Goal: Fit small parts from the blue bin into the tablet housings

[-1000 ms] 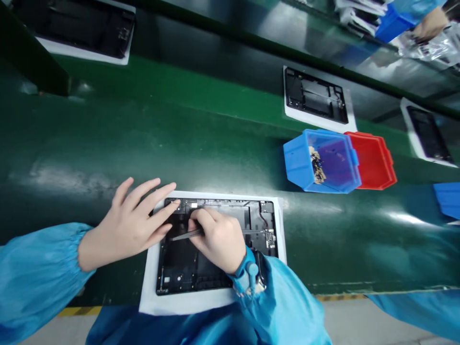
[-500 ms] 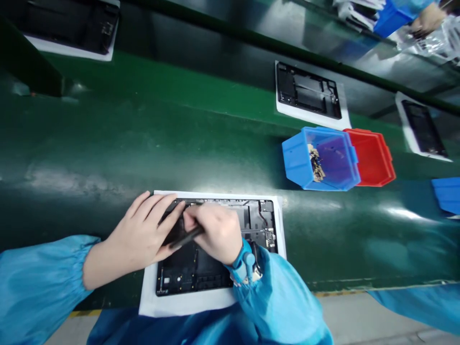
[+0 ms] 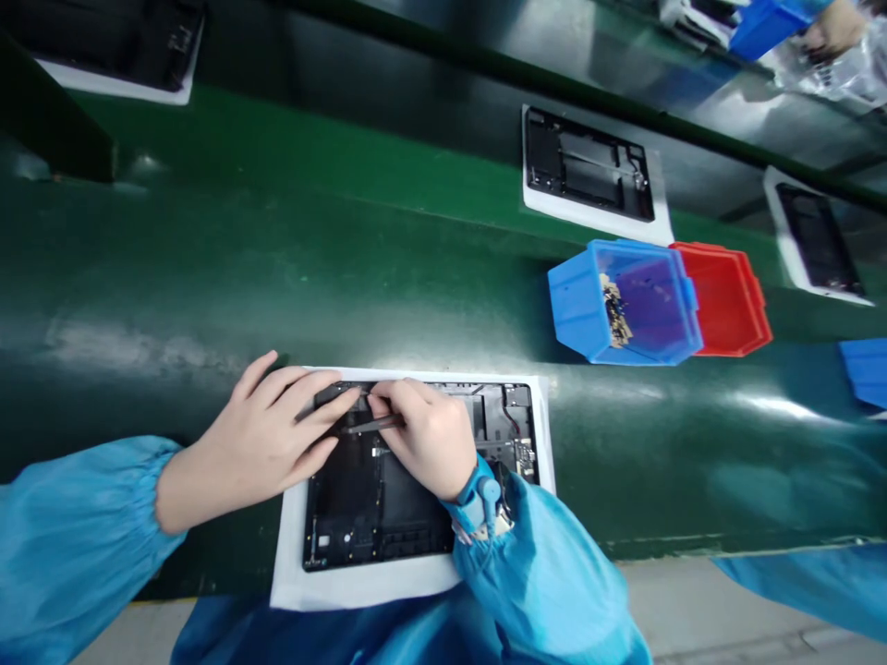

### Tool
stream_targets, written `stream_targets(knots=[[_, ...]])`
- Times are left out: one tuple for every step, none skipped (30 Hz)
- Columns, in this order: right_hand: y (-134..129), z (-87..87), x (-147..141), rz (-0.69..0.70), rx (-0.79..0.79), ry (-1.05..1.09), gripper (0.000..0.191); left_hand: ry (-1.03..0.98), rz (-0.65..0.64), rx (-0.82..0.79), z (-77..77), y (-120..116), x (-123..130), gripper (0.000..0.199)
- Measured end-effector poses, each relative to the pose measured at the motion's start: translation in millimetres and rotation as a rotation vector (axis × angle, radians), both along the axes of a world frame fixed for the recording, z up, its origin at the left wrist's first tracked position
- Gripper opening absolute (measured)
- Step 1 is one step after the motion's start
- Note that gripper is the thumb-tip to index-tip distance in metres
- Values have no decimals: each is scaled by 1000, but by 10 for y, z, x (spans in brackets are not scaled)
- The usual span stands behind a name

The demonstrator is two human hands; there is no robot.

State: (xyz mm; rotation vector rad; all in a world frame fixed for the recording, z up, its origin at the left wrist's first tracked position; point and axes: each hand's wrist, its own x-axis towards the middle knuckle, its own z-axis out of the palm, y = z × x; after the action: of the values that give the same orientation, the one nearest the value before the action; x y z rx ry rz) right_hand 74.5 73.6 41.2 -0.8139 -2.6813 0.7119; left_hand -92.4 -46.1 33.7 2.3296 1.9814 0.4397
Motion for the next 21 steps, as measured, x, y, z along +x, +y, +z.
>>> stream_targets(knots=[[0,-6,-1,-17,-18,-8,7,1,-2,3,0,0,-3,37],[1,-9,-1,-32,-38,-16,6,1,-4,5,1,-1,-5,37],[2,-11,-1,-46,-57,-26,6,1,-4,6,0,-2,-6,37],[4,-11,-1,-59,-73,-39,8,1,-3,9,-1,-3,-7,36],[5,-9,-3,-71,-85,-53,9,0,-1,9,-4,-4,-6,36],[5,-7,-5,-83,-93,-67,10,-1,0,7,-7,-5,-6,36],[4,-3,-8,-92,-100,-77,10,-1,0,4,-10,-7,-5,36],[2,1,-12,-99,-104,-83,10,-1,-1,2,-13,-8,-5,35],[0,7,-16,-104,-109,-84,9,-1,-2,0,-14,-9,-4,34],[-2,14,-20,-106,-114,-81,9,-1,-3,2,-14,-9,-4,33],[-4,23,-23,-106,-119,-75,9,0,-3,3,-10,-9,-4,32],[-4,31,-25,-104,-126,-66,8,1,-3,7,-5,-7,-4,31],[-3,40,-27,-103,-136,-53,8,3,-4,8,2,-5,-7,30],[0,49,-27,-104,-145,-35,9,6,-7,4,10,-2,-11,30],[5,58,-26,-110,-154,-8,9,8,-10,-5,18,1,-17,30],[11,68,-24,-124,-160,25,10,9,-15,-17,23,4,-27,31],[18,80,-19,-144,-161,64,10,8,-23,-30,25,6,-39,32],[24,96,-12,-168,-157,103,9,5,-33,-39,24,8,-52,33],[29,116,-2,-192,-148,141,8,-1,-42,-43,19,10,-67,34],[32,143,14,-212,-134,178,7,-8,-50,-40,11,11,-82,35],[32,179,36,-227,-115,214,7,-15,-60,-33,3,12,-96,36]])
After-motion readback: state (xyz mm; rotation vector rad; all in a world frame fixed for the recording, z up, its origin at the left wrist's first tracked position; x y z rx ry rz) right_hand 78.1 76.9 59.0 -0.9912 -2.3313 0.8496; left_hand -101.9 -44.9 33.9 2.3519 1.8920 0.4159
